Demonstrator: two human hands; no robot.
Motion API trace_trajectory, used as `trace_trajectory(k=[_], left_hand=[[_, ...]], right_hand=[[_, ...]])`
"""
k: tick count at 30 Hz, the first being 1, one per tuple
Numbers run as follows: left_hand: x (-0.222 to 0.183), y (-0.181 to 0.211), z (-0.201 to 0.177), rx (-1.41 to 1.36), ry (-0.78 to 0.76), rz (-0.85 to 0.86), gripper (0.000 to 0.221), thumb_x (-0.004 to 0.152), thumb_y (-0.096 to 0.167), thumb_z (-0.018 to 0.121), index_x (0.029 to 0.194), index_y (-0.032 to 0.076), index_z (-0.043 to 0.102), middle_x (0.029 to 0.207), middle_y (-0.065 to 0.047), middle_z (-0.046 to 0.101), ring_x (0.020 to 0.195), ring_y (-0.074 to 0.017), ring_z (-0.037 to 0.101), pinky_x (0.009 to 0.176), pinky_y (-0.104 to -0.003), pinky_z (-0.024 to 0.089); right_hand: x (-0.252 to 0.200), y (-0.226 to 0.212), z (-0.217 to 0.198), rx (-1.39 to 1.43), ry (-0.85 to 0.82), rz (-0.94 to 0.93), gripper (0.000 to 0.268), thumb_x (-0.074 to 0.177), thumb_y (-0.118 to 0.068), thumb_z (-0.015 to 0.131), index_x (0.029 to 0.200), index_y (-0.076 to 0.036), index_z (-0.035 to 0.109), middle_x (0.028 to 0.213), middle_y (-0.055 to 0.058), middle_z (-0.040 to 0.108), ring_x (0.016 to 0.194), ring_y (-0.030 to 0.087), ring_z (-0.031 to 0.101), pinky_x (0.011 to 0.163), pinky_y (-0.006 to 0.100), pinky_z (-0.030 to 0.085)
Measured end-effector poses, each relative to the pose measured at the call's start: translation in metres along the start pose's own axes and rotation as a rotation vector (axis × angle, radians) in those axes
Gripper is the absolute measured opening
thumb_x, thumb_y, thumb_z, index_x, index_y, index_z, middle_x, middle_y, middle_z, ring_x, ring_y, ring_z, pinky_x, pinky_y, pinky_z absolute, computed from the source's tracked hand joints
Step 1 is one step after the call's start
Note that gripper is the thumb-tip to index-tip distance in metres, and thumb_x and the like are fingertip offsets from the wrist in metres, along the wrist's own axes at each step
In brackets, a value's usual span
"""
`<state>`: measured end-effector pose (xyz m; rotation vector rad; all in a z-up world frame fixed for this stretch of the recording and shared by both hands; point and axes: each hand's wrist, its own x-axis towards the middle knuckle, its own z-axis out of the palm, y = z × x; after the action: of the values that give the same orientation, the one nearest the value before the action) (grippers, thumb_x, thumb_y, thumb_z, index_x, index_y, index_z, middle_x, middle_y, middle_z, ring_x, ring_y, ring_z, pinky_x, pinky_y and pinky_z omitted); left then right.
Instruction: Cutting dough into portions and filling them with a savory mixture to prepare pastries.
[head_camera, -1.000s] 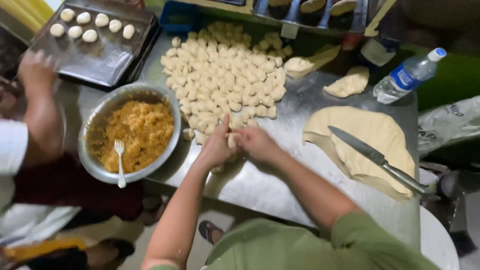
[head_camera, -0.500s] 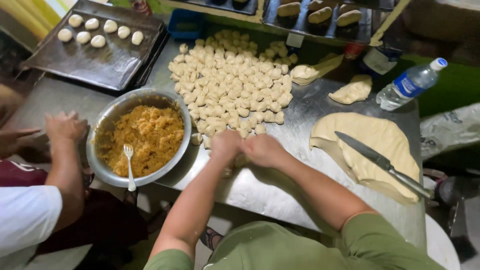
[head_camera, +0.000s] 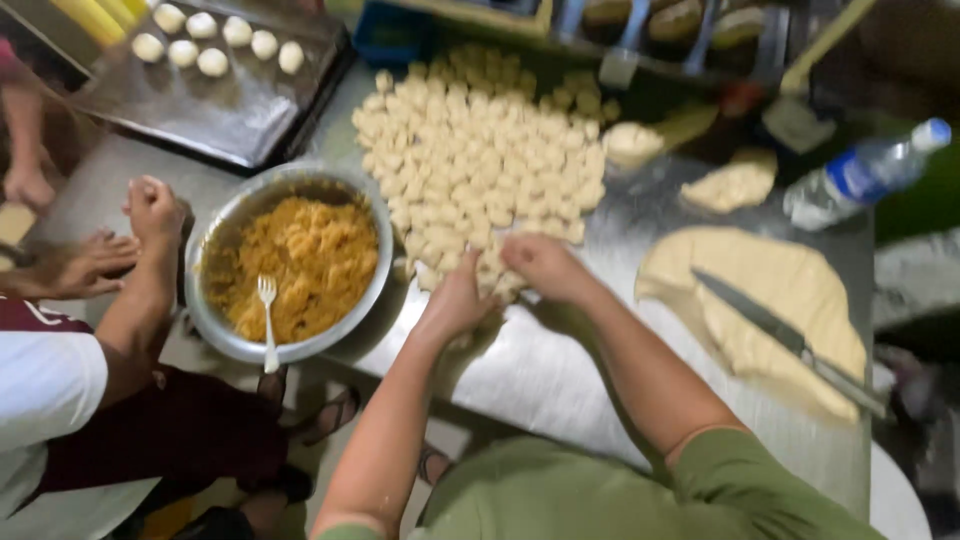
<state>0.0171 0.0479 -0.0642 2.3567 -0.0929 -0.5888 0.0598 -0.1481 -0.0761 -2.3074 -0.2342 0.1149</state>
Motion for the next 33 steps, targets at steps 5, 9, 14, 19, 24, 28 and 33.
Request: trace_trajectory(k=[5, 9, 14, 19, 24, 28, 33], left_hand=[[-0.008, -0.024, -0.012, -0.184, 0.034, 0.154, 0.063, 0.078, 0.040, 0.075, 0.138, 0.023, 0.065, 0.117, -0.022, 0.073, 0.121, -0.0410, 0.065, 0.099, -0.052, 0.055], [0.022, -0.019, 0.024, 0.167, 0.000, 0.154, 0.046, 0.082, 0.040, 0.067, 0.123, 0.019, 0.072, 0.105, -0.015, 0.077, 0.113, -0.0341, 0.071, 0.093, -0.051, 0.058], [0.022, 0.020, 0.013, 0.370, 0.169, 0.165, 0.054, 0.091, 0.035, 0.033, 0.083, 0.011, 0.081, 0.082, -0.012, 0.079, 0.090, -0.0356, 0.077, 0.075, -0.056, 0.060], [0.057, -0.010, -0.006, 0.575, 0.160, -0.065, 0.032, 0.095, 0.028, 0.050, 0.102, 0.015, 0.079, 0.096, -0.009, 0.080, 0.098, -0.0312, 0.077, 0.075, -0.056, 0.060], [-0.030, 0.066, -0.053, 0.062, 0.080, -0.247, 0.092, 0.077, 0.072, 0.072, 0.135, 0.002, 0.061, 0.128, -0.031, 0.067, 0.125, -0.0487, 0.062, 0.101, -0.060, 0.050], [-0.023, 0.031, -0.015, -0.073, 0.068, -0.141, 0.090, 0.078, 0.057, 0.076, 0.143, 0.004, 0.042, 0.141, -0.031, 0.056, 0.136, -0.0484, 0.052, 0.114, -0.058, 0.042], [-0.024, 0.001, -0.003, -0.060, 0.099, 0.073, 0.077, 0.089, 0.026, 0.068, 0.154, 0.014, 0.028, 0.128, -0.035, 0.061, 0.129, -0.0518, 0.056, 0.109, -0.059, 0.048]], right_hand=[[-0.043, -0.002, 0.061, 0.158, 0.295, -0.293, 0.021, 0.100, -0.025, 0.067, 0.115, -0.019, 0.081, 0.112, 0.002, 0.078, 0.112, 0.025, 0.072, 0.099, 0.036, 0.056], [-0.047, -0.026, 0.062, 0.054, 0.216, 0.008, 0.033, 0.108, -0.043, 0.052, 0.122, -0.026, 0.077, 0.115, 0.001, 0.077, 0.117, 0.025, 0.069, 0.100, 0.041, 0.054], [-0.042, -0.063, 0.011, -0.296, -0.125, 0.126, 0.069, 0.108, -0.061, 0.025, 0.105, -0.014, 0.077, 0.108, 0.021, 0.076, 0.113, 0.045, 0.067, 0.101, 0.056, 0.050], [-0.083, -0.086, 0.005, 0.086, -0.196, -0.717, 0.028, 0.101, -0.026, 0.050, 0.100, -0.006, 0.069, 0.095, 0.019, 0.065, 0.092, 0.042, 0.062, 0.083, 0.048, 0.051], [0.023, -0.039, -0.059, -0.182, 0.289, -0.818, 0.024, 0.102, -0.029, 0.064, 0.117, -0.014, 0.052, 0.119, 0.007, 0.037, 0.105, 0.034, 0.035, 0.087, 0.049, 0.037], [0.077, -0.038, -0.052, -0.011, 0.386, 0.124, 0.072, 0.104, -0.041, 0.054, 0.165, -0.010, 0.033, 0.170, 0.020, 0.020, 0.157, 0.043, 0.008, 0.126, 0.063, 0.006], [-0.016, 0.000, 0.043, 0.103, -0.148, -0.112, 0.032, 0.100, -0.041, 0.061, 0.123, -0.025, 0.077, 0.111, 0.010, 0.079, 0.115, 0.032, 0.070, 0.098, 0.047, 0.054]])
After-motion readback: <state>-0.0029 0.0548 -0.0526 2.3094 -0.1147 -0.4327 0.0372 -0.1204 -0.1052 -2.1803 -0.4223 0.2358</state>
